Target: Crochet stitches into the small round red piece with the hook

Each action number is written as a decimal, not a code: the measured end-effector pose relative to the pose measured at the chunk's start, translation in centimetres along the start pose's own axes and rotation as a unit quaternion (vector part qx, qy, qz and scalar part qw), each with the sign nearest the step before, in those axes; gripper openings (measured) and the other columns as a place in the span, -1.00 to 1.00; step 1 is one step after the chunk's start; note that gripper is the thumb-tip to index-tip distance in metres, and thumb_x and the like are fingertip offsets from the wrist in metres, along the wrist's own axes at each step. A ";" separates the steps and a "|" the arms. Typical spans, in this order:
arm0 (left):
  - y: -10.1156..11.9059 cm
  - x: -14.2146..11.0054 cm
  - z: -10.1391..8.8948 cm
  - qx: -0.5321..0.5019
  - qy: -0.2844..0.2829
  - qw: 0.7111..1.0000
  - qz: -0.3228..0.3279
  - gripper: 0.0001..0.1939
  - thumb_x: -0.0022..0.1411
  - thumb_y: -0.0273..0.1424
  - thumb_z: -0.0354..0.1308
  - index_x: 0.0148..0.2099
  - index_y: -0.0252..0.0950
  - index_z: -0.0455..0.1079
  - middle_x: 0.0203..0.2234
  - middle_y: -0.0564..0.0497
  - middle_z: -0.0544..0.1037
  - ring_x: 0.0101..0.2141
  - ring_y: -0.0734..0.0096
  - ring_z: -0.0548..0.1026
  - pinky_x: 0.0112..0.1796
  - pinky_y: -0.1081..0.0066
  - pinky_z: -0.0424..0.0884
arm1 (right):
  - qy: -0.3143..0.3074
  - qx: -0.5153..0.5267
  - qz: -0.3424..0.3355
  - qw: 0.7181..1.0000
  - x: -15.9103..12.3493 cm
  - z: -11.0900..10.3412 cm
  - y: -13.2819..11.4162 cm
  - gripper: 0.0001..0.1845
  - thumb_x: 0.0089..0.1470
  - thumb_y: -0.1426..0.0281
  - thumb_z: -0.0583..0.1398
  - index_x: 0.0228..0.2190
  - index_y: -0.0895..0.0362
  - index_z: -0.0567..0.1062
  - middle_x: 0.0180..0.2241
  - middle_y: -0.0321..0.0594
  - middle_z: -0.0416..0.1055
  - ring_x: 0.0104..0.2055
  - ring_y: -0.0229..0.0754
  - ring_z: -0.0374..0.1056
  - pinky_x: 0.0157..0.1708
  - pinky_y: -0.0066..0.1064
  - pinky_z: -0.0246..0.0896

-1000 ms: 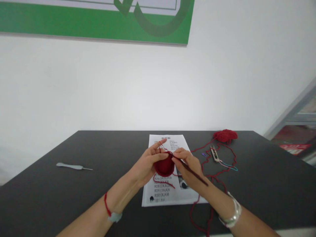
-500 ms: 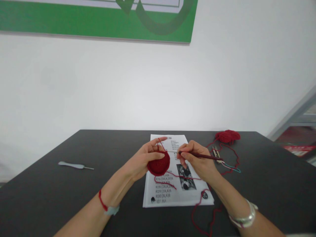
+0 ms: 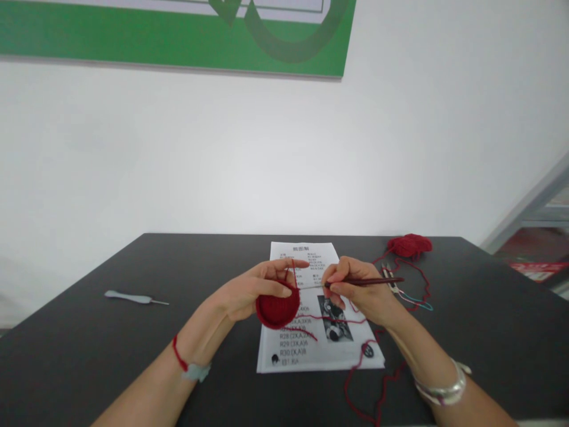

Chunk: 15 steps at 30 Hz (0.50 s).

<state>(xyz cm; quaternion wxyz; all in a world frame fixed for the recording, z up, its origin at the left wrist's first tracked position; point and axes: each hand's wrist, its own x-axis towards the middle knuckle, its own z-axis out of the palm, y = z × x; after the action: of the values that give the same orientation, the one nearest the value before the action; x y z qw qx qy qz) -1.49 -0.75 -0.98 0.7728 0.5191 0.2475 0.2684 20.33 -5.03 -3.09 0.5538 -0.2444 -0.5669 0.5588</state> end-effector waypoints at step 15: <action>-2.7 1.4 2.8 0.054 0.149 0.974 0.163 -0.44 -0.02 -0.51 0.32 0.07 -0.31 0.32 -0.43 0.04 0.54 -0.38 0.39 0.49 -0.24 0.37 0.34 | 0.097 0.166 0.049 0.980 0.7 1.8 2.3 -0.76 -0.03 0.35 0.35 -0.54 0.15 0.40 -0.56 -0.36 0.48 -0.56 -0.38 0.35 -0.39 -0.45 0.48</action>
<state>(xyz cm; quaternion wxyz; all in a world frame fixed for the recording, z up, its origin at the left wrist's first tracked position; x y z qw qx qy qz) 1.81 -2.52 -2.68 0.6444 0.5473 0.2858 0.4511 17.76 -4.52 -4.51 0.6106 -0.2297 -0.3975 0.6453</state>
